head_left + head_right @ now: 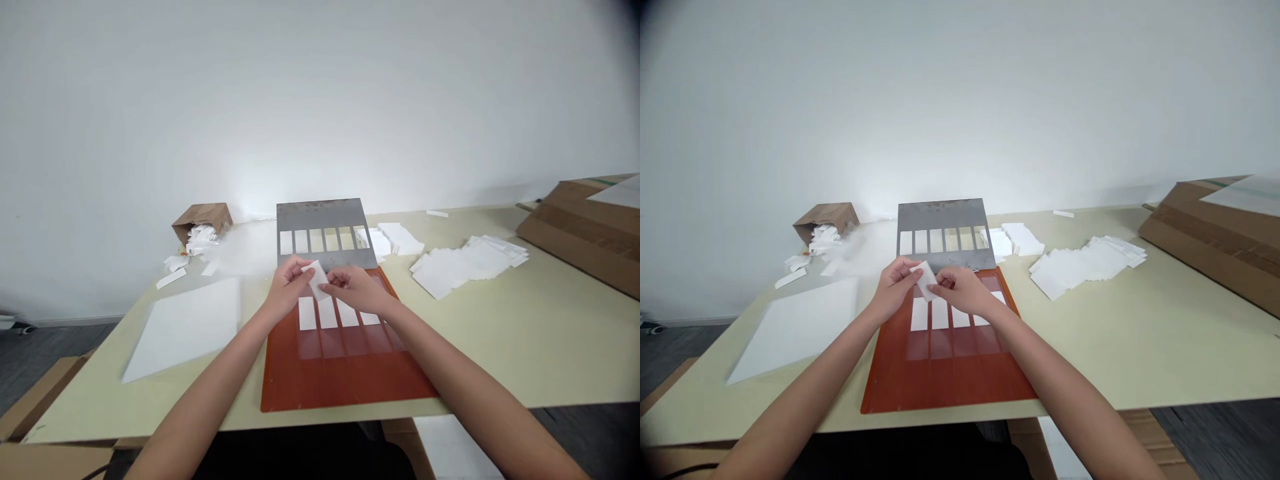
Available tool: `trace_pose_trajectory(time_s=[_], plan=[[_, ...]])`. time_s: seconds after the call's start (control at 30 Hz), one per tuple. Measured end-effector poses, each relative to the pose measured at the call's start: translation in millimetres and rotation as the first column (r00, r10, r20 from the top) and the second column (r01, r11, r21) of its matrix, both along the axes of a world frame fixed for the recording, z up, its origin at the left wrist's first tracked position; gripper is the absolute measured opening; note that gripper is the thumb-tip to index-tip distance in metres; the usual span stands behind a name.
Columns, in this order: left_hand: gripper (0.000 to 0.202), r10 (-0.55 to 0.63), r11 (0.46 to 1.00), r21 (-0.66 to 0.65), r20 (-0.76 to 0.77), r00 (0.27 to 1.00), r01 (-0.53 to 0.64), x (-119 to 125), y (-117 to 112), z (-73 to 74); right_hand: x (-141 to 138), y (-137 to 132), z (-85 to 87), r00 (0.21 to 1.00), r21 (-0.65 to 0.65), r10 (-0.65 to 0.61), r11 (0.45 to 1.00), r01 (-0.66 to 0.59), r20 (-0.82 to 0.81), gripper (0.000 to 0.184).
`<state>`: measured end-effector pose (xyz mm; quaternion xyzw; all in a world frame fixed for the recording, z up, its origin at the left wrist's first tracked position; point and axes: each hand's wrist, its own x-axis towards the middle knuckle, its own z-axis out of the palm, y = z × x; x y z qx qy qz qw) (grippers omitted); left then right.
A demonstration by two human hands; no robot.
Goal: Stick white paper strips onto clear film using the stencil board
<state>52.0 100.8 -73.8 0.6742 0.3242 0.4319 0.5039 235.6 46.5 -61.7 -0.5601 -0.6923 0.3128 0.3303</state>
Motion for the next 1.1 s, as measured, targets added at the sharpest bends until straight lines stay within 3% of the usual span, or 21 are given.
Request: trace_pose_trajectory(time_s=[0.1, 0.23, 0.33, 0.4, 0.5, 0.57, 0.63, 0.7, 0.77, 0.83, 0.9, 0.97, 1.1], plan=[[0.034, -0.03, 0.999, 0.012, -0.082, 0.996, 0.031, -1, -6, -1.2, 26, 3, -8.6, 0.995, -0.014, -0.068, 0.998, 0.069, 0.067, 0.034], [0.045, 0.061, 0.987, 0.163, -0.349, 0.935, -0.004, -19, -2, -9.5, 90, 2, -13.6, 0.919, -0.012, -0.315, 0.945, 0.327, 0.235, 0.032], [0.029, 0.098, 0.951, 0.302, -0.481, 0.871, 0.06, -36, 5, -24.1, 146, -11, -10.9, 0.758, -0.008, -0.509, 0.828, 0.56, 0.409, 0.024], [0.022, 0.194, 0.896, 0.436, -0.56, 0.806, 0.088, -43, 6, -33.7, 174, -20, -8.9, 0.659, -0.042, -0.556, 0.748, 0.663, 0.507, 0.023], [0.02, 0.31, 0.809, 0.571, -0.614, 0.726, 0.138, -44, 5, -41.7, 191, -29, -9.7, 0.492, -0.028, -0.606, 0.612, 0.79, 0.625, 0.022], [0.021, 0.332, 0.772, 0.614, -0.612, 0.718, 0.166, -43, 3, -43.3, 189, -29, -13.0, 0.427, 0.023, -0.628, 0.578, 0.816, 0.651, 0.027], [0.02, 0.329, 0.754, 0.633, -0.597, 0.732, 0.178, -41, 3, -44.1, 178, -25, -16.7, 0.474, 0.058, -0.628, 0.637, 0.769, 0.617, 0.03], [0.021, 0.313, 0.757, 0.63, -0.582, 0.751, 0.173, -41, 4, -45.2, 160, -20, -18.5, 0.621, 0.078, -0.577, 0.763, 0.642, 0.53, 0.03], [0.026, 0.286, 0.78, 0.605, -0.573, 0.768, 0.161, -42, 4, -46.3, 136, -15, -16.7, 0.805, 0.087, -0.434, 0.895, 0.438, 0.406, 0.03], [0.032, 0.26, 0.802, 0.576, -0.574, 0.776, 0.158, -43, 4, -46.9, 106, -11, -11.9, 0.933, 0.058, -0.208, 0.978, 0.2, 0.295, 0.03], [0.037, 0.247, 0.805, 0.569, -0.58, 0.776, 0.168, -44, 2, -47.0, 75, -8, -7.2, 0.964, 0.048, -0.013, 0.999, 0.001, 0.267, 0.027], [0.04, 0.255, 0.804, 0.571, -0.581, 0.773, 0.164, -45, 1, -46.9, 47, -5, -5.8, 0.944, 0.068, 0.134, 0.985, -0.161, 0.303, 0.021], [0.043, 0.269, 0.817, 0.558, -0.592, 0.76, 0.144, -46, 0, -47.0, 12, 2, -16.5, 0.865, 0.138, 0.24, 0.934, -0.33, 0.442, 0.012]])
